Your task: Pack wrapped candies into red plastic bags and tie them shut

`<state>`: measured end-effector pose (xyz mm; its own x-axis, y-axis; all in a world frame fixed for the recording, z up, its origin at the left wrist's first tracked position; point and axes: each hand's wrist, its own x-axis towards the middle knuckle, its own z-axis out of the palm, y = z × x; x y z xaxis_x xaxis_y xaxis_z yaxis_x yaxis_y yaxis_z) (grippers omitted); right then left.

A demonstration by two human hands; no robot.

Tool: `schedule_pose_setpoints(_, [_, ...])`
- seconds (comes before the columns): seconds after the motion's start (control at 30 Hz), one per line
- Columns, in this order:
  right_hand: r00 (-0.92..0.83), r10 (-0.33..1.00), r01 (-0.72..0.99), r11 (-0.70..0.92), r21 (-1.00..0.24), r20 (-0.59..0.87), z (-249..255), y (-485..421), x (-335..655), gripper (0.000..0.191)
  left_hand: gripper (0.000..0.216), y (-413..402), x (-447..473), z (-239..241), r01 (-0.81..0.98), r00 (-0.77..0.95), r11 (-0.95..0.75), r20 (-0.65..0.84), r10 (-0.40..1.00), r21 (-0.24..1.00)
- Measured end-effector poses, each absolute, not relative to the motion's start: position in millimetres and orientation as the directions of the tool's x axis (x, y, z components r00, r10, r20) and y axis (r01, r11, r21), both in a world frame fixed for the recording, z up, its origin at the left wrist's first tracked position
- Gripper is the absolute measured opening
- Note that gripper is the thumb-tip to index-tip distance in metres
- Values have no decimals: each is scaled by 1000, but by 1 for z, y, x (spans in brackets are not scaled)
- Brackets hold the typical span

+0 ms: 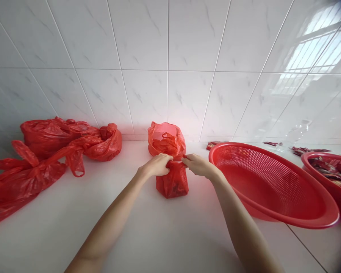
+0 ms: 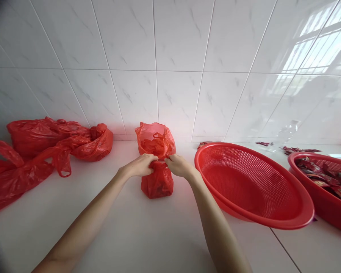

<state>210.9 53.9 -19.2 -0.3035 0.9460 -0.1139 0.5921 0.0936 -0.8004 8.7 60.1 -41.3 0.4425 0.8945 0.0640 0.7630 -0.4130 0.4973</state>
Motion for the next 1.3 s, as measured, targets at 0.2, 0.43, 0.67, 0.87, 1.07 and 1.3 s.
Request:
schedule_pose_setpoints(0.2, [-418,878,463,-16,-886,-234,-25,60,203,27,20,61,11,-42,801,452,-397,-18,892,448])
schedule_pose_setpoints(0.43, [-402,880,474,-37,-880,-254,-24,62,207,26,43,62,-8,-32,831,427,-328,-137,894,450])
schedule_pose_setpoints(0.67, [-383,895,502,-7,-865,-230,-14,57,213,23,54,59,-31,-15,756,505,-358,-141,852,548])
schedule_pose_setpoints(0.87, [-385,899,479,2,-878,-208,-15,55,211,24,32,58,-6,-26,774,473,-369,-83,877,514])
schedule_pose_setpoints(1.07, [-383,898,452,-22,-892,-216,-14,55,210,24,33,58,-2,-31,784,486,-376,-111,867,494])
schedule_pose_setpoints(1.3, [-387,897,437,-28,-899,-216,-16,58,211,22,38,57,-3,-28,743,520,-366,-139,843,560])
